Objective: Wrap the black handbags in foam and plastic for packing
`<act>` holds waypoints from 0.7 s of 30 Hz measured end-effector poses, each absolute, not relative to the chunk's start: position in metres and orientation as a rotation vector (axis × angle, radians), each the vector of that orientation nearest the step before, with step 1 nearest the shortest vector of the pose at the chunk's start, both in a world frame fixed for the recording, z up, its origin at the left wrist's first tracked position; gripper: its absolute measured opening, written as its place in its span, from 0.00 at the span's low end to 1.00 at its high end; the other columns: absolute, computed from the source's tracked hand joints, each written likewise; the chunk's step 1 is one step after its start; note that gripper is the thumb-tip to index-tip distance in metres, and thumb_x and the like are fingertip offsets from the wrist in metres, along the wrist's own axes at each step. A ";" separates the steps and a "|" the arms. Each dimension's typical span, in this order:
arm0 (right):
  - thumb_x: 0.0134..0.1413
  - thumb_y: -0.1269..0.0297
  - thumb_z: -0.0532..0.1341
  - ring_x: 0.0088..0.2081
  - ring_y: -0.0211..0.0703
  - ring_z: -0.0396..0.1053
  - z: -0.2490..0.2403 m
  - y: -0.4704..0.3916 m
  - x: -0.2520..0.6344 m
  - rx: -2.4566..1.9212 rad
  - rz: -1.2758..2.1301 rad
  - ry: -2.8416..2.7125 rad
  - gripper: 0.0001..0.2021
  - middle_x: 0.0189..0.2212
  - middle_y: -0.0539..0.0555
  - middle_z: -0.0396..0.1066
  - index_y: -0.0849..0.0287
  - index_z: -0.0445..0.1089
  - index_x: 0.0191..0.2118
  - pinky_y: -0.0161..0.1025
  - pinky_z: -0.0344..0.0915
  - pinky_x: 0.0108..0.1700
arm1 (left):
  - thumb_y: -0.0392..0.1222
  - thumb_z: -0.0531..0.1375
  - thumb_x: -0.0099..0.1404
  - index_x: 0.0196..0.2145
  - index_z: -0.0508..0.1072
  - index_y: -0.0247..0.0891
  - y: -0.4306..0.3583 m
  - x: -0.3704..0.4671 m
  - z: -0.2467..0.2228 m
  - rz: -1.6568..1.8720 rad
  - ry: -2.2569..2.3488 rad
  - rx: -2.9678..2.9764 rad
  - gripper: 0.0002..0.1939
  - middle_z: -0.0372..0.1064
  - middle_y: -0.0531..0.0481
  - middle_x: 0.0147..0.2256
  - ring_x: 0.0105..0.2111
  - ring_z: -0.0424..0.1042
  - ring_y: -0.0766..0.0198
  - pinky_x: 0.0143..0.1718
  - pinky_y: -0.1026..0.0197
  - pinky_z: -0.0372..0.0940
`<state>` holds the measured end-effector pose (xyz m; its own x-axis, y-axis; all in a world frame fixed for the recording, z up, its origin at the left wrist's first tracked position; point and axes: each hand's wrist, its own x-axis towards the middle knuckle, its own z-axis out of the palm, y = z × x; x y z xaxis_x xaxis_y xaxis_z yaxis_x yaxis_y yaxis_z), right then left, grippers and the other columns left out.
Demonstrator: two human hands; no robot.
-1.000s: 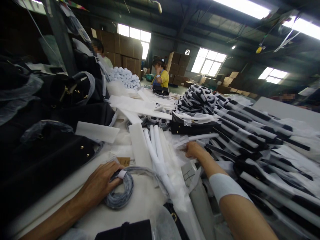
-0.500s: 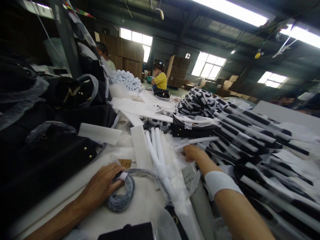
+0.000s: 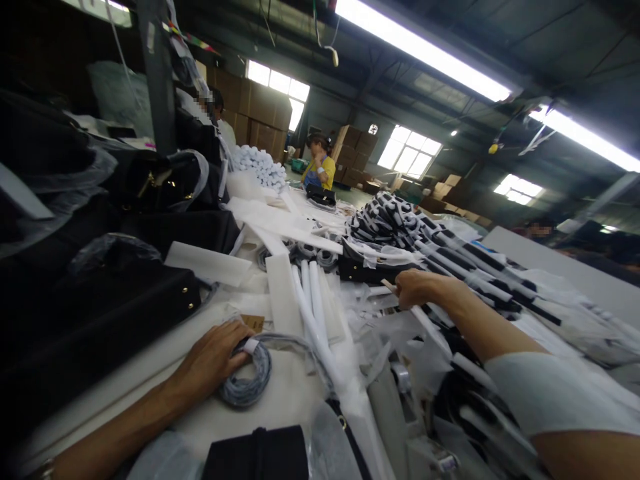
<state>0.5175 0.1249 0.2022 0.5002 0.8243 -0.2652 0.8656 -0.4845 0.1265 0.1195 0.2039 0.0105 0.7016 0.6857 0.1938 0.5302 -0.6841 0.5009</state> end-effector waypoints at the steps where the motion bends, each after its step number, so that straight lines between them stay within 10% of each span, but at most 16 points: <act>1: 0.28 0.73 0.65 0.30 0.50 0.73 0.212 0.124 0.510 2.499 -0.275 1.472 0.07 0.19 0.51 0.70 0.58 0.74 0.22 0.40 0.67 0.34 | 0.35 0.60 0.63 0.40 0.72 0.41 0.204 0.119 0.010 0.527 0.944 2.504 0.06 0.71 0.48 0.40 0.44 0.69 0.54 0.45 0.55 0.58; 12: 0.36 0.60 0.72 0.34 0.42 0.71 0.133 0.124 0.414 2.769 -2.046 2.001 0.19 0.31 0.51 0.70 0.61 0.72 0.38 0.46 0.72 0.43 | 0.35 0.61 0.60 0.45 0.71 0.39 0.199 0.115 0.013 0.579 0.944 2.460 0.14 0.71 0.45 0.45 0.48 0.68 0.53 0.49 0.54 0.60; 16: 0.36 0.58 0.73 0.33 0.43 0.71 0.100 0.129 0.374 2.755 -2.222 2.015 0.20 0.30 0.50 0.71 0.61 0.73 0.37 0.47 0.72 0.43 | 0.43 0.66 0.56 0.53 0.69 0.39 0.200 0.113 0.033 0.674 0.755 2.358 0.27 0.70 0.44 0.51 0.52 0.67 0.52 0.53 0.53 0.59; 21: 0.39 0.58 0.72 0.31 0.42 0.71 0.111 0.132 0.318 2.467 -2.027 2.248 0.18 0.29 0.51 0.74 0.60 0.74 0.37 0.41 0.68 0.39 | 0.47 0.66 0.58 0.46 0.77 0.38 0.192 0.113 0.066 0.734 0.681 2.060 0.19 0.76 0.46 0.44 0.45 0.72 0.54 0.47 0.58 0.63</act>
